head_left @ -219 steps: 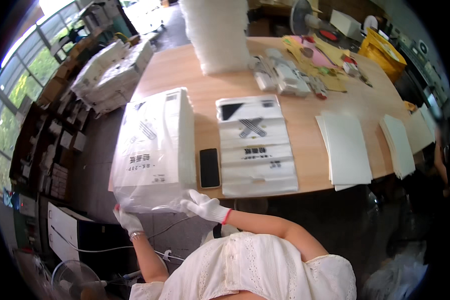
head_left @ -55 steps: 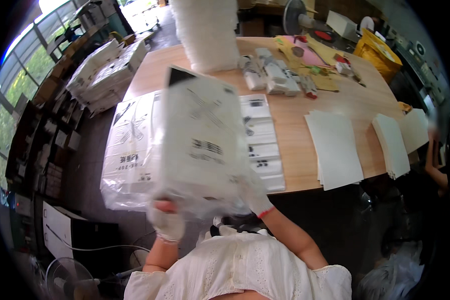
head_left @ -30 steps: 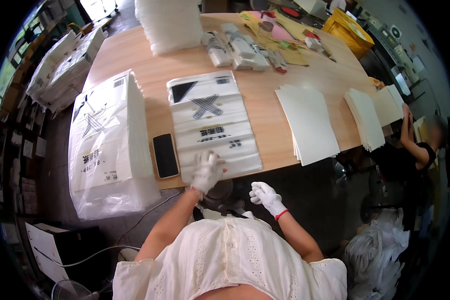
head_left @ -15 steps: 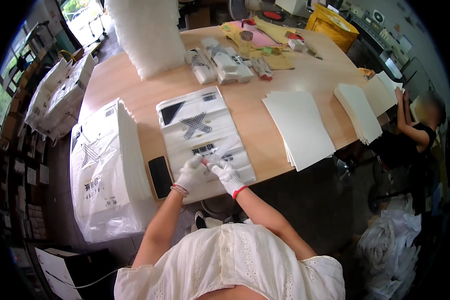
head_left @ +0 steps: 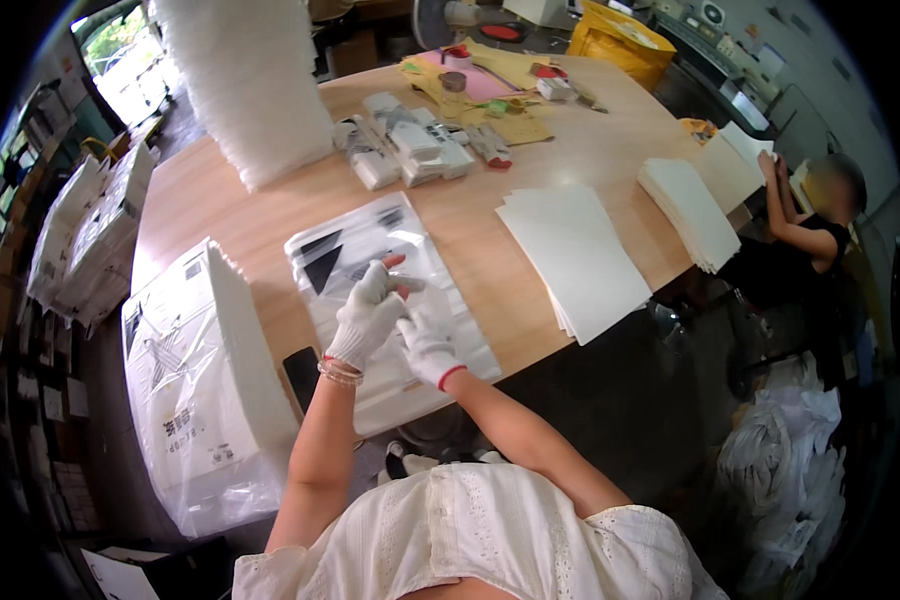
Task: The person repeatedly picks up stacks of white paper and inserts them into clear plastic packaging bags. They fold the top of the bags to seal the contents and place the packaged items into a growing pile on the table.
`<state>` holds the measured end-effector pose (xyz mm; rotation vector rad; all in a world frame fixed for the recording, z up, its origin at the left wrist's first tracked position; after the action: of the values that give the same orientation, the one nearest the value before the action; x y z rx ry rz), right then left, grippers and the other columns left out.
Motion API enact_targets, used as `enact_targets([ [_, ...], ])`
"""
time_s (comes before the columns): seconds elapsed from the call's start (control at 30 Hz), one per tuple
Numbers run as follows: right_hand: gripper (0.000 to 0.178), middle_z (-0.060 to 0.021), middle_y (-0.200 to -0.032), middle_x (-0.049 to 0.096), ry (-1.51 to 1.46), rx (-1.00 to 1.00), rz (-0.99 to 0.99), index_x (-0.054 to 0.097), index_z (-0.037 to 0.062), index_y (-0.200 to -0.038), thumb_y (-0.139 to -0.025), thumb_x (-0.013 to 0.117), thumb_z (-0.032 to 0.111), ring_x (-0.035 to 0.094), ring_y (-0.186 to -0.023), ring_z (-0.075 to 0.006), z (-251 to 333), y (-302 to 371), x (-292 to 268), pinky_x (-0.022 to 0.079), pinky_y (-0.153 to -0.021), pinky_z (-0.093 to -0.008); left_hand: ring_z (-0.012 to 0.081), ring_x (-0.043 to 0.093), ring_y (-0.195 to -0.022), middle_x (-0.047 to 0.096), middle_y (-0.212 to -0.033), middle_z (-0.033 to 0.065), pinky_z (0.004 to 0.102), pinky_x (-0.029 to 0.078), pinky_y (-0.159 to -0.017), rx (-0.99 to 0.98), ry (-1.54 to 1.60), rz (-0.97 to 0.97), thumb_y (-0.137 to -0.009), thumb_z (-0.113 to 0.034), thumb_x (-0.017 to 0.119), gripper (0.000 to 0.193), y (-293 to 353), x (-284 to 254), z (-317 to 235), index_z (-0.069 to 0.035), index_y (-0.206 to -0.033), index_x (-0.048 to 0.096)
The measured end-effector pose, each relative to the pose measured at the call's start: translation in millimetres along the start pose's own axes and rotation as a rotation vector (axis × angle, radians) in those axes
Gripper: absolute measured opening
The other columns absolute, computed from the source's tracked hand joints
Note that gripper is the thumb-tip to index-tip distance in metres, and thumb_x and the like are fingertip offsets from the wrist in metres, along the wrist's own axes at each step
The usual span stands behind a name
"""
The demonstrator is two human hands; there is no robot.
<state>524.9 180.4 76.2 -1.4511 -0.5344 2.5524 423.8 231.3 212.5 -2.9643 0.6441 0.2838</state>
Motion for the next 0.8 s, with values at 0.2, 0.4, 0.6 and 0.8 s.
enact_targets([
  [0.2, 0.022, -0.0159, -0.107, 0.058, -0.056, 0.053, 0.272, 0.058, 0.0054, -0.102, -0.084, 0.053, 0.017, 0.054, -0.103, -0.032, -111, 73, -97, 0.045, -0.087, -0.0401, 0.0317, 0.059, -0.092, 0.063, -0.102, 0.0118, 0.0406, 0.047, -0.08, 0.375, -0.8, -0.292, -0.074, -0.009, 0.066, 0.045, 25, 7, -16, -0.003, -0.116, 0.051],
  [0.4, 0.089, -0.0154, -0.135, 0.043, 0.346, 0.242, 0.285, 0.027, 0.0083, -0.139, -0.069, 0.071, 0.041, 0.04, -0.124, -0.0331, -255, 120, -196, 0.034, -0.101, -0.0387, 0.0208, 0.063, -0.088, 0.064, -0.097, 0.0111, 0.0291, 0.049, -0.076, 0.429, -0.583, -0.404, -0.076, 0.009, 0.057, 0.039, 67, 28, -29, -0.002, -0.113, 0.054],
  [0.6, 0.029, -0.0083, -0.098, 0.065, 0.176, 0.432, 0.27, 0.062, 0.017, -0.101, -0.085, 0.054, 0.04, 0.062, -0.088, -0.0289, -268, 105, -228, 0.049, -0.074, -0.0401, 0.0172, 0.06, -0.081, 0.064, -0.091, 0.0099, 0.0288, 0.049, -0.075, 0.133, -0.067, 0.34, -0.078, 0.001, 0.055, 0.02, 74, 146, -4, -0.002, -0.097, 0.06],
  [0.8, 0.021, -0.0115, -0.079, 0.061, -0.01, -0.099, 0.443, 0.062, 0.0131, -0.088, -0.084, 0.058, 0.034, 0.06, -0.082, -0.0311, -108, 119, -209, 0.048, -0.07, -0.0418, 0.0229, 0.06, -0.087, 0.062, -0.097, 0.0088, 0.0395, 0.05, -0.079, -0.903, 0.923, 0.178, -0.089, -0.025, 0.052, 0.027, 51, 225, 111, -0.007, -0.11, 0.056],
])
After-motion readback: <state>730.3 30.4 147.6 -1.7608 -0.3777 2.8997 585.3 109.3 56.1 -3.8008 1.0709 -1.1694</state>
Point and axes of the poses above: each hand's wrist, its own y-axis away from the middle knuckle, its own x-axis out of the palm, z = x × y, the point moved 2 cm from there along -y, towards the middle knuckle
